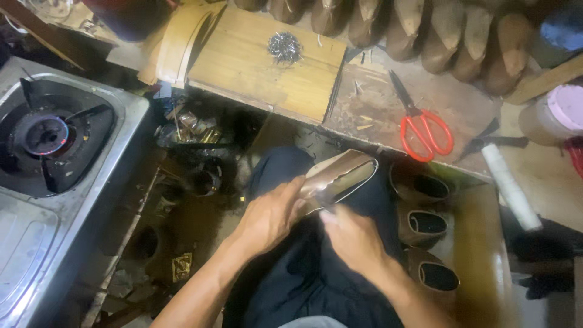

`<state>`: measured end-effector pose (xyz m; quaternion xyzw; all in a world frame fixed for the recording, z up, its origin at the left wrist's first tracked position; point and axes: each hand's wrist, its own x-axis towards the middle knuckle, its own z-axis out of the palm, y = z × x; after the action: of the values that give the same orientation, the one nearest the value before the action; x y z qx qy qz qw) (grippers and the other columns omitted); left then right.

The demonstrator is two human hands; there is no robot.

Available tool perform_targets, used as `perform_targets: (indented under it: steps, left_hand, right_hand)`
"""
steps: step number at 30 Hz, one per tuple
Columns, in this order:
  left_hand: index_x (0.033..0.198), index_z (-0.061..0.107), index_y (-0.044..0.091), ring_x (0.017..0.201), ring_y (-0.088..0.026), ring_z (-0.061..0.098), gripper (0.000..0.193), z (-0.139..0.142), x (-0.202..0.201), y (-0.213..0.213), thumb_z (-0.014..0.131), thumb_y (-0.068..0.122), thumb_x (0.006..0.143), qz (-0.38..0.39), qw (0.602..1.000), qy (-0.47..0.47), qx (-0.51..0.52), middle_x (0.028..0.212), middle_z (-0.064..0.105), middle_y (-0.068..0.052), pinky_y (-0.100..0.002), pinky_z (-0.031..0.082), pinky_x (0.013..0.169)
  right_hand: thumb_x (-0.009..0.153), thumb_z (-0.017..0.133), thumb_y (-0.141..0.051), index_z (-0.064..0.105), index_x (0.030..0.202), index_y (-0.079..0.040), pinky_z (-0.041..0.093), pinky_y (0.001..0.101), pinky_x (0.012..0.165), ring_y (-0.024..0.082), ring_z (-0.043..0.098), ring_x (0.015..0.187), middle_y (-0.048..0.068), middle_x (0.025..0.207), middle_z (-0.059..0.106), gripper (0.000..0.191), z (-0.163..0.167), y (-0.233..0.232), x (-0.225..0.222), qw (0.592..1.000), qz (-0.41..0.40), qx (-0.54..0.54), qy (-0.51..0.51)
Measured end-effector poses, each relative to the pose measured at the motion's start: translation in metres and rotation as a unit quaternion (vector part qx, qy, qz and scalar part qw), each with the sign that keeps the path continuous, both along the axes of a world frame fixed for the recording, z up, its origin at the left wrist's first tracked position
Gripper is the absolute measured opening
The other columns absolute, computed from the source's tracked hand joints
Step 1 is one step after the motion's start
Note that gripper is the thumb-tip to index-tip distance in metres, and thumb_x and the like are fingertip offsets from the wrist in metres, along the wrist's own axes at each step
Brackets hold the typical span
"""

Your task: The person uses a hammer to tap along the edges of a shoe sole, then picks up a strip of material and presses it into place around the shoe's perimeter. They continue tapping and pressing the strip to secure it.

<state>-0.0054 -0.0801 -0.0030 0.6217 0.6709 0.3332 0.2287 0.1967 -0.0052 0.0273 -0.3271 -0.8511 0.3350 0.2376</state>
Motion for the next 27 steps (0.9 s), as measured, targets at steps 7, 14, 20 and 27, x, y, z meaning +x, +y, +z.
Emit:
perform_targets:
  steps: [7, 14, 20, 27]
  left_hand:
    - [0.146, 0.042, 0.003, 0.105, -0.048, 0.063, 0.058, 0.001, -0.003, -0.001, 0.064, 0.019, 0.094, -0.007, 1.000, -0.017, -0.012, 0.122, 0.065, -0.028, -0.052, 0.051, 0.085]
    - [0.152, 0.037, 0.003, 0.110, -0.047, 0.062, 0.075, -0.004, -0.005, -0.002, 0.064, 0.008, 0.082, -0.021, 0.998, -0.039, -0.033, 0.127, 0.062, -0.028, -0.050, 0.051, 0.089]
    - [0.152, 0.037, 0.004, 0.115, -0.045, 0.062, 0.069, -0.006, -0.006, -0.003, 0.065, 0.015, 0.090, -0.019, 0.997, -0.046, -0.051, 0.125, 0.064, -0.025, -0.048, 0.050, 0.094]
    - [0.140, 0.057, 0.003, 0.109, -0.038, 0.072, 0.053, 0.012, -0.016, -0.005, 0.064, 0.018, 0.090, 0.024, 0.991, -0.119, -0.052, 0.124, 0.070, -0.024, -0.042, 0.055, 0.093]
  right_hand:
    - [0.102, 0.061, -0.015, 0.059, 0.095, 0.005, 0.057, 0.0428, 0.059, 0.030, 0.070, 0.060, 0.013, 0.068, 0.066, 0.021, -0.020, 0.002, 0.015, 0.979, 0.074, 0.071, 0.175]
    - [0.089, 0.072, -0.013, 0.063, 0.080, 0.001, 0.052, 0.0443, 0.051, 0.037, 0.069, 0.060, 0.021, 0.068, 0.069, 0.019, 0.018, 0.002, -0.013, 0.998, 0.000, -0.046, -0.031]
    - [0.091, 0.071, -0.017, 0.065, 0.083, -0.003, 0.052, 0.0443, 0.057, 0.040, 0.067, 0.065, 0.020, 0.072, 0.068, 0.017, -0.024, 0.005, -0.005, 0.993, 0.040, 0.109, -0.017]
    - [0.092, 0.065, -0.019, 0.066, 0.095, -0.004, 0.055, 0.0334, 0.051, 0.019, 0.068, 0.055, 0.009, 0.069, 0.070, 0.016, -0.089, 0.049, 0.063, 0.965, -0.156, -0.213, 0.001]
